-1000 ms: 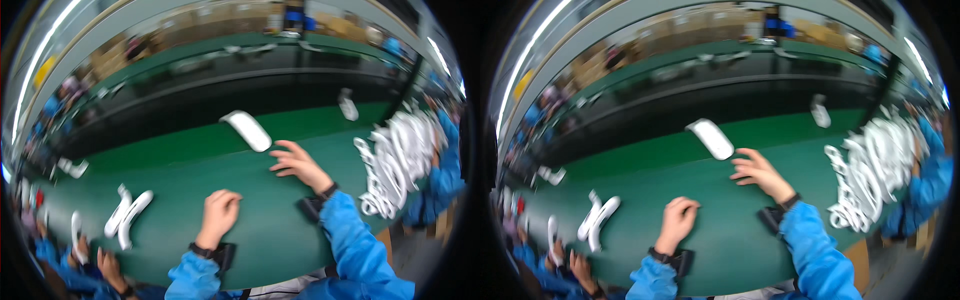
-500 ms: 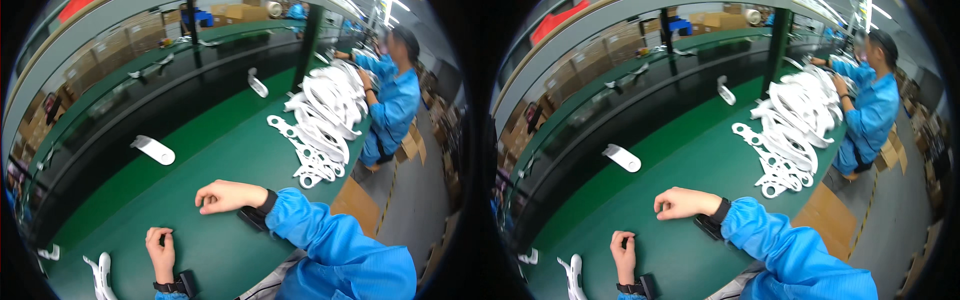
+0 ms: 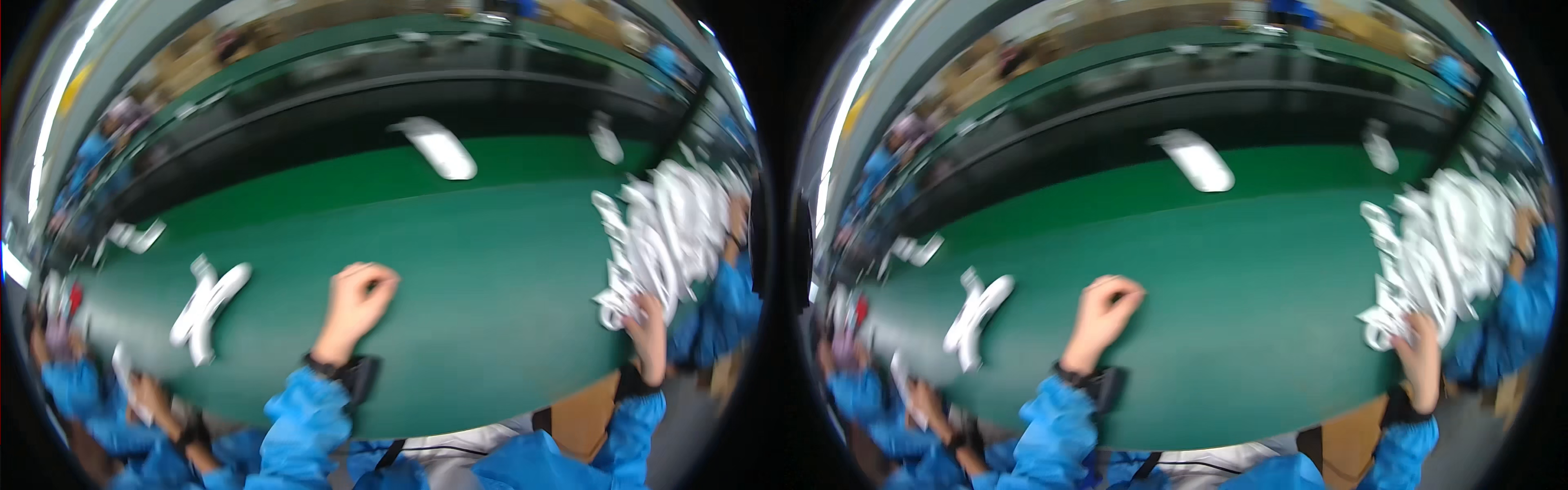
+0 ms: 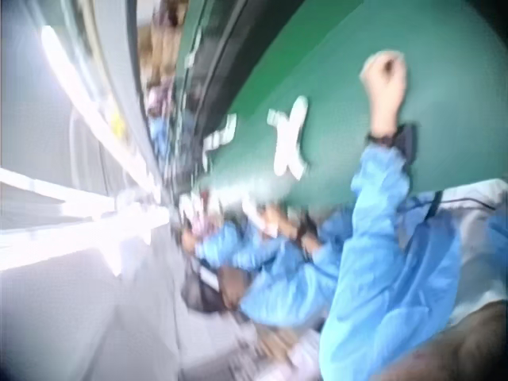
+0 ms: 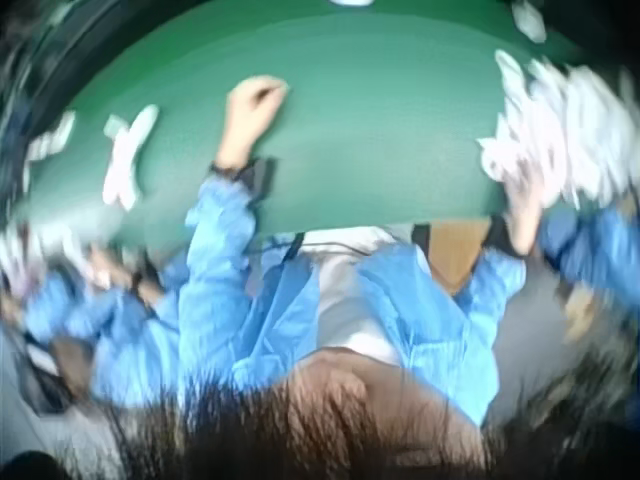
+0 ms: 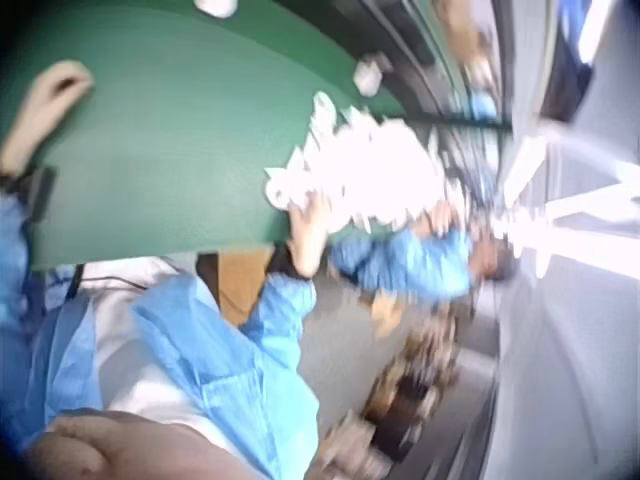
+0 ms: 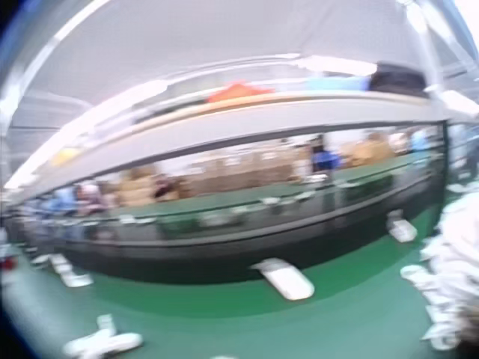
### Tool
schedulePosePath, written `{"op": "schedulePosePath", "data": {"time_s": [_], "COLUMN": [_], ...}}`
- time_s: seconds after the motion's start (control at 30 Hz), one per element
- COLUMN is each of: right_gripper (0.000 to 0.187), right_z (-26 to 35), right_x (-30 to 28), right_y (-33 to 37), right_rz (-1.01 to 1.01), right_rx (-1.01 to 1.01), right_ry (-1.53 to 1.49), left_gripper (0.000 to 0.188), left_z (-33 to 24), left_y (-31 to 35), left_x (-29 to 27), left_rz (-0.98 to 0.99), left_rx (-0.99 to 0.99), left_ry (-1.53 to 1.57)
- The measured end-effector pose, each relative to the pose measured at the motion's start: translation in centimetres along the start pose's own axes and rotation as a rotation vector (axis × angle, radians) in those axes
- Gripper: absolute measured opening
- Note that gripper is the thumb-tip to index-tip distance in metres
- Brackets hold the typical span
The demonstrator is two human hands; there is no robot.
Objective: The person assembles a device by hand, picking up a white plastic housing and a small white component, fitting the component into the housing, and then placing the assembled unit onto the green workbench.
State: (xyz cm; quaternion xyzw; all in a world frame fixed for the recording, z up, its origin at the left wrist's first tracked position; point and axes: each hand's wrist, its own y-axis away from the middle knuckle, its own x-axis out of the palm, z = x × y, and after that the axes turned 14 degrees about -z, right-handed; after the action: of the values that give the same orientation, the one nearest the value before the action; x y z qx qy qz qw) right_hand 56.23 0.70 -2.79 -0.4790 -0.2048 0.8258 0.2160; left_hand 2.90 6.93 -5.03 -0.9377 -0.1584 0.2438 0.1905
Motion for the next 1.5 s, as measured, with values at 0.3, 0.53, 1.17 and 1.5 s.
{"op": "schedulePosePath", "data": {"time_s": [0.3,0.53,1.17,1.5], "right_gripper": [0.032,0.027,0.014,0.021], "right_z": [0.6,6.4,13.9,22.5], "right_x": [5.8,6.9,8.9,19.9], "right_y": [-3.7,-6.2,-8.4,-4.8], "right_rz": [-0.063,0.052,0.469,0.98], "right_rx": [0.092,0.065,0.092,0.443], "right_ry": [-0.129,-0.015,-0.792,-1.087], "left_gripper": [0.011,0.009,0.002,0.006], "left_z": [2.0,1.0,0.4,0.4], "left_y": [1.5,1.0,0.9,1.1], "left_x": [-2.2,-1.9,-1.9,-1.3], "left_rz": [-0.075,-0.056,-0.083,0.03], "left_rx": [-0.166,-0.132,0.04,-0.049], "left_ry": [0.209,0.132,-0.058,-0.059]}}
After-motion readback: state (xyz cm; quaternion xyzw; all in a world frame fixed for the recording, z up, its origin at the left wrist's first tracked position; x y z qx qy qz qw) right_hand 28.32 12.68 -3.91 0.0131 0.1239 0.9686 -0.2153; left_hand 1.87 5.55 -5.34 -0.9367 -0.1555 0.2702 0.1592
